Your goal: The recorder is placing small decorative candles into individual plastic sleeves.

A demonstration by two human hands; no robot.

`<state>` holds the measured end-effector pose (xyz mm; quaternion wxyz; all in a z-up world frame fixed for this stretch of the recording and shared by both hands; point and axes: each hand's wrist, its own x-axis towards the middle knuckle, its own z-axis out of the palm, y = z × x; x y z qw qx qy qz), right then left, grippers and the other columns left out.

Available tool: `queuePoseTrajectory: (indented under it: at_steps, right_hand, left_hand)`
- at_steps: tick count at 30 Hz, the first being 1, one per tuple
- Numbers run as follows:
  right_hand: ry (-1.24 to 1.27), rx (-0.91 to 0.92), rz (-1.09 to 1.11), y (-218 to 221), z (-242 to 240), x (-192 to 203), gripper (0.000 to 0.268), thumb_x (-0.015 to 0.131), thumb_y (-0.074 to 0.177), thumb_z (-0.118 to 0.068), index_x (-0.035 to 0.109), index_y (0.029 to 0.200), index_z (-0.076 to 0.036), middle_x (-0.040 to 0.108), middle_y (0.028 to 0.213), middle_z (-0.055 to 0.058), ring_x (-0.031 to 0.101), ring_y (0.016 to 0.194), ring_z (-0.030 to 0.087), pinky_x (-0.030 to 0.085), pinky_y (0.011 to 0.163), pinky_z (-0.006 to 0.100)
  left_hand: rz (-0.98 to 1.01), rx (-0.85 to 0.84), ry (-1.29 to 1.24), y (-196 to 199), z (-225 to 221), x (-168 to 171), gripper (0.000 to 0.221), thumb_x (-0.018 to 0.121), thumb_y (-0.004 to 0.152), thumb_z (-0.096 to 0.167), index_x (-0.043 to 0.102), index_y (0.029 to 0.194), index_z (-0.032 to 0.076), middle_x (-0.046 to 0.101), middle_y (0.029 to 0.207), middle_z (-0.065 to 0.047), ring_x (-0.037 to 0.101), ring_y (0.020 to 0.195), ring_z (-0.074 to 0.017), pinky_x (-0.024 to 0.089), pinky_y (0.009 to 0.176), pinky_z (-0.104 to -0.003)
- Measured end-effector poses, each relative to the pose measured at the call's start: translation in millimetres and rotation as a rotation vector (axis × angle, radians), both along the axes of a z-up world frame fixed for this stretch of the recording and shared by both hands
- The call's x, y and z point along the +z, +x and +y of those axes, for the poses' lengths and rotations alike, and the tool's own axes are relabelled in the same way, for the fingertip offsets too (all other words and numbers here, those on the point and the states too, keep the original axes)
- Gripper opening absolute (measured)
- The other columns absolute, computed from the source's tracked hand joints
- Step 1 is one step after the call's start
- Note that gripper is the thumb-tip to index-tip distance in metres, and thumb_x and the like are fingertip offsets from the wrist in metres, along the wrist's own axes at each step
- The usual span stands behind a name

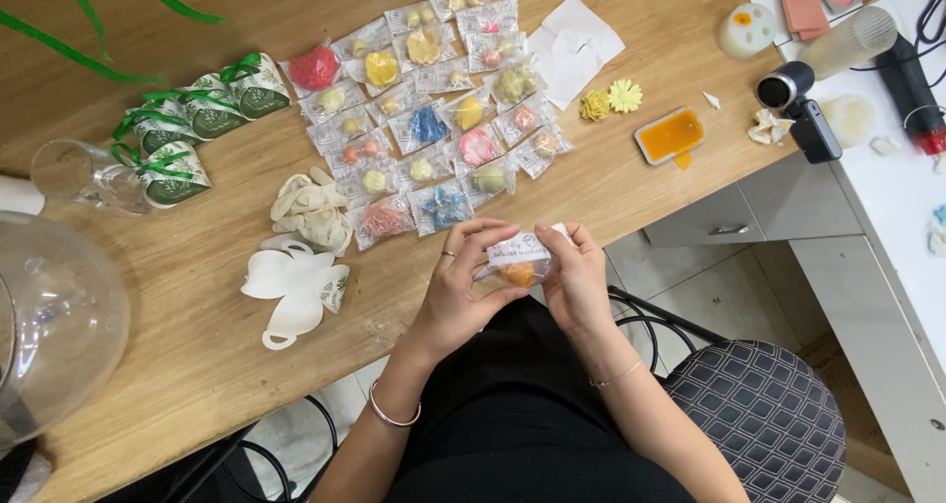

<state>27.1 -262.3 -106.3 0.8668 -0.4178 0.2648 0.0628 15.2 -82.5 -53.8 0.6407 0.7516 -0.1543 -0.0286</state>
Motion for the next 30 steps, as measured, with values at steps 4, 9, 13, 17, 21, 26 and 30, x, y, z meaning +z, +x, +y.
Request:
queuePoseTrajectory:
  at_steps: [4, 9, 13, 17, 21, 26, 30]
  right_hand:
    - [0.012, -0.015, -0.004, 0.7, -0.1, 2.1, 0.022, 0.068, 0.09, 0.003, 0.053, 0.104, -0.003, 0.067, 0.095, 0.01, 0.07, 0.085, 0.017, 0.06, 0.075, 0.032]
    - [-0.237, -0.058, -0.205, -1.6, -0.5, 1.6, 0.03, 0.065, 0.085, 0.014, 0.053, 0.109, 0.001, 0.062, 0.1, 0.008, 0.066, 0.09, 0.015, 0.059, 0.08, 0.029]
    - [-0.273, 0.0, -0.209, -4.2, -10.8, -7.8, 0.023, 0.065, 0.088, 0.012, 0.06, 0.109, 0.005, 0.063, 0.102, 0.007, 0.064, 0.094, 0.013, 0.057, 0.084, 0.027]
    - [-0.224, 0.222, -0.177, -5.0, -27.4, -6.7, 0.02, 0.063, 0.095, 0.002, 0.066, 0.113, 0.009, 0.07, 0.109, 0.016, 0.069, 0.1, 0.018, 0.058, 0.089, 0.03]
    - [-0.007, 0.403, -0.097, -3.5, -56.7, -31.9, 0.034, 0.064, 0.101, -0.013, 0.067, 0.125, 0.012, 0.071, 0.115, 0.02, 0.069, 0.105, 0.022, 0.058, 0.093, 0.035]
    - [0.008, 0.538, -0.069, 10.7, -65.4, -46.0, 0.04, 0.073, 0.086, -0.003, 0.062, 0.124, 0.005, 0.07, 0.117, 0.014, 0.068, 0.109, 0.021, 0.056, 0.097, 0.038]
    - [0.212, 0.431, 0.123, 29.7, -71.9, -96.9, 0.032, 0.072, 0.089, -0.006, 0.064, 0.118, 0.006, 0.071, 0.116, 0.016, 0.068, 0.107, 0.023, 0.058, 0.095, 0.039]
  left_hand:
    - [-0.012, 0.043, -0.035, 0.4, -5.4, -7.7, 0.066, 0.087, 0.075, 0.011, 0.059, 0.134, 0.008, 0.045, 0.141, -0.009, 0.06, 0.128, -0.0255, 0.054, 0.101, -0.037]
    - [-0.157, 0.021, 0.257, 3.7, 0.5, -12.8, 0.05, 0.087, 0.075, 0.009, 0.069, 0.121, 0.004, 0.07, 0.117, -0.009, 0.071, 0.109, -0.0225, 0.06, 0.089, -0.035]
    - [-0.038, 0.029, 0.217, 2.7, -5.0, -18.8, 0.043, 0.087, 0.076, 0.012, 0.069, 0.115, 0.006, 0.075, 0.105, -0.007, 0.076, 0.092, -0.0187, 0.06, 0.078, -0.029]
    - [0.109, 0.069, 0.155, 0.8, -11.3, -29.4, 0.038, 0.089, 0.076, 0.013, 0.071, 0.109, 0.005, 0.079, 0.1, -0.007, 0.078, 0.087, -0.0167, 0.063, 0.078, -0.028]
    - [0.458, 0.114, -0.015, 6.7, -17.8, -42.5, 0.042, 0.087, 0.074, 0.012, 0.07, 0.111, 0.004, 0.078, 0.097, -0.008, 0.077, 0.087, -0.0152, 0.066, 0.076, -0.029]
    - [0.468, 0.104, -0.061, 15.1, -30.8, -89.4, 0.047, 0.089, 0.076, 0.016, 0.065, 0.112, -0.002, 0.077, 0.101, -0.011, 0.076, 0.092, -0.016, 0.063, 0.081, -0.03]
    - [0.674, 0.116, -0.149, 22.9, -48.6, -132.3, 0.055, 0.084, 0.08, 0.025, 0.058, 0.119, -0.003, 0.072, 0.11, -0.014, 0.074, 0.096, -0.0177, 0.065, 0.083, -0.035]
